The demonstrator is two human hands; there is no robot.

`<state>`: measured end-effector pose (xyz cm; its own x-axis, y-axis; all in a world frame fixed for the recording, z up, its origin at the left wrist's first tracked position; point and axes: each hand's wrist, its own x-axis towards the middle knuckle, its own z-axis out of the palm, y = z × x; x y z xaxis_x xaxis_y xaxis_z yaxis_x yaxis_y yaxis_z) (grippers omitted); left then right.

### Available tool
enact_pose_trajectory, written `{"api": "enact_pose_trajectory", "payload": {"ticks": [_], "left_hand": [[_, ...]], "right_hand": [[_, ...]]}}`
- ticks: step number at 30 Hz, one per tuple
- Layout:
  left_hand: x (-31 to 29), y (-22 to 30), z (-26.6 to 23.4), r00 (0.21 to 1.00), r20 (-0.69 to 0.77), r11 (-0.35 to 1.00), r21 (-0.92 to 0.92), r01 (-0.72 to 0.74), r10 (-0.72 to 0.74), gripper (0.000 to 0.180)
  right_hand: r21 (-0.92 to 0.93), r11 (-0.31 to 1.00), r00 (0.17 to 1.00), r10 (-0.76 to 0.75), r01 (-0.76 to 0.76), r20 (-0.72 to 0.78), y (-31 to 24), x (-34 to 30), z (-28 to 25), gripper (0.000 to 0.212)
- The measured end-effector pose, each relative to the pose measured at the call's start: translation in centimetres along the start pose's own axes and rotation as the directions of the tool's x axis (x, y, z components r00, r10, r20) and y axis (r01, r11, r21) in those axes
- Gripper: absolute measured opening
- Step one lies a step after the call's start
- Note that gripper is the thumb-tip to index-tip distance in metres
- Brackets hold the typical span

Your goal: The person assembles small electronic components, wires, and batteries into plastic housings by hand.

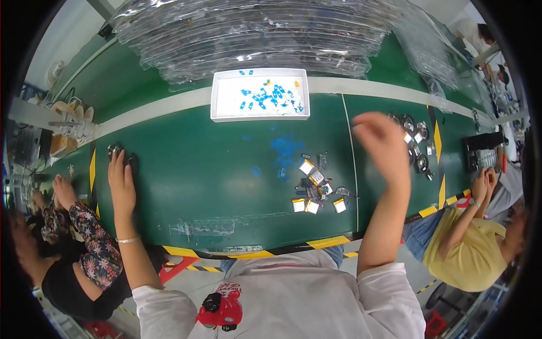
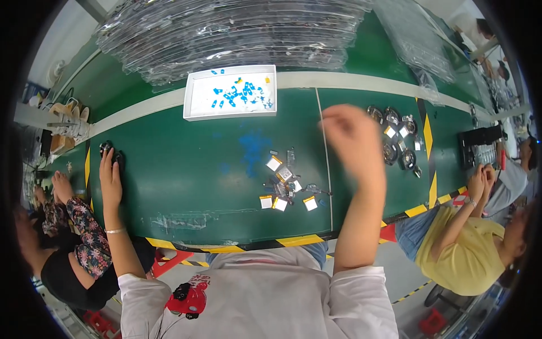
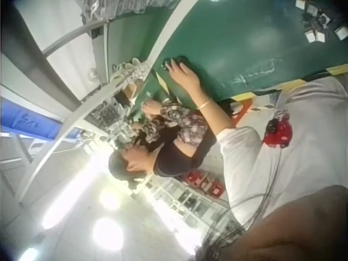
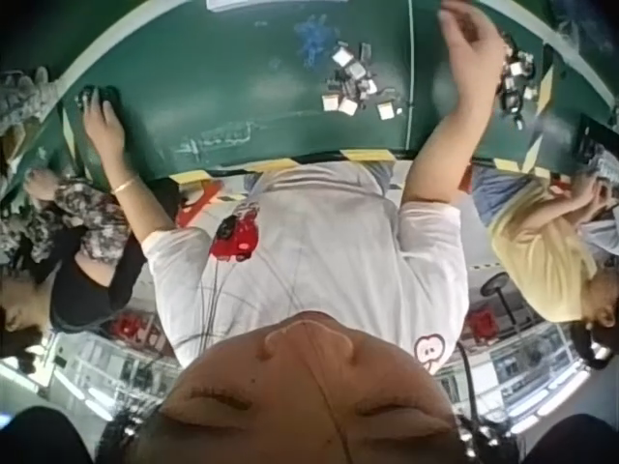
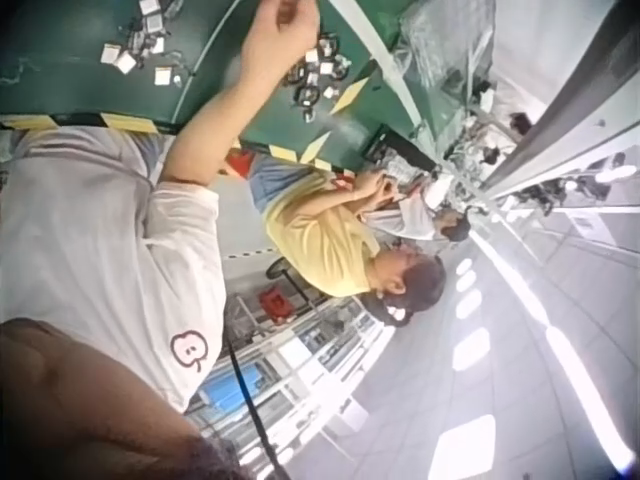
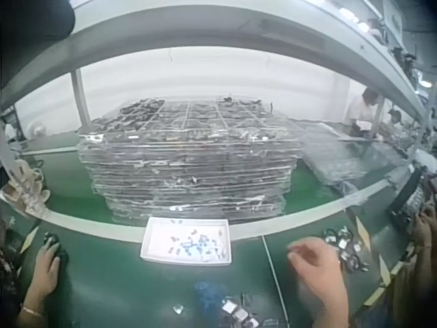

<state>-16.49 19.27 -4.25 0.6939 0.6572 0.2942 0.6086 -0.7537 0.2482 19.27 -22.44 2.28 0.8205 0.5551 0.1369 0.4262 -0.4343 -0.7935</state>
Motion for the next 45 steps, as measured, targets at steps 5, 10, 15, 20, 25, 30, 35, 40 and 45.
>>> {"api": "enact_pose_trajectory", "payload": {"ticks": [5, 10, 15, 20, 25, 30, 35, 40, 45], "left_hand": [[-1.7, 10.6, -0.9, 0.988, 0.111, 0.991, -0.096, -0.097, 0.107, 0.041], [-0.3, 20.4, -2.0, 0.959, 0.056, 0.934, -0.250, -0.257, 0.279, 0.048], [0.8, 29.7, -1.1, 0.794, 0.256, 0.530, -0.842, -0.097, 0.551, 0.044], [1.6, 30.4, 0.9, 0.837, 0.339, 0.478, -0.872, 0.107, 0.430, 0.021], [0.3, 27.9, 1.2, 0.905, 0.352, 0.158, -0.933, 0.322, 0.237, 0.007], [-1.3, 27.8, 1.6, 0.934, 0.312, 0.114, -0.948, 0.296, 0.172, 0.009], [-1.8, 28.0, 1.4, 0.926, 0.348, 0.183, -0.930, 0.320, 0.146, 0.009], [-1.8, 27.6, 1.3, 0.787, 0.535, 0.156, -0.844, 0.513, 0.307, 0.011], [-2.4, 27.2, 2.0, 0.814, 0.460, 0.116, -0.885, 0.451, 0.355, 0.012]], "right_hand": [[-0.185, 0.983, 0.916, 0.061, 0.015, 0.398, -2.1, -0.8, 2.7, 0.009], [0.166, 0.985, 0.946, -0.005, -0.051, 0.324, -2.3, -0.8, 3.6, 0.006], [0.498, 0.866, 0.903, -0.175, -0.049, 0.392, -3.5, -1.6, 5.0, 0.004], [0.689, 0.716, 0.954, -0.115, -0.115, 0.278, -3.5, -2.1, 6.0, 0.005], [0.543, 0.741, 0.852, 0.074, -0.395, 0.519, -4.7, -2.6, 6.6, 0.011], [0.584, 0.688, 0.843, 0.076, -0.431, 0.533, -4.7, -2.6, 7.3, 0.010], [0.620, 0.702, 0.890, 0.044, -0.351, 0.454, -5.2, -3.1, 7.9, 0.011], [0.566, 0.824, 0.964, -0.132, -0.022, 0.230, -5.4, -3.5, 8.6, 0.011], [0.263, 0.914, 0.932, -0.347, 0.310, 0.107, -6.1, -3.6, 8.9, 0.016]]}}
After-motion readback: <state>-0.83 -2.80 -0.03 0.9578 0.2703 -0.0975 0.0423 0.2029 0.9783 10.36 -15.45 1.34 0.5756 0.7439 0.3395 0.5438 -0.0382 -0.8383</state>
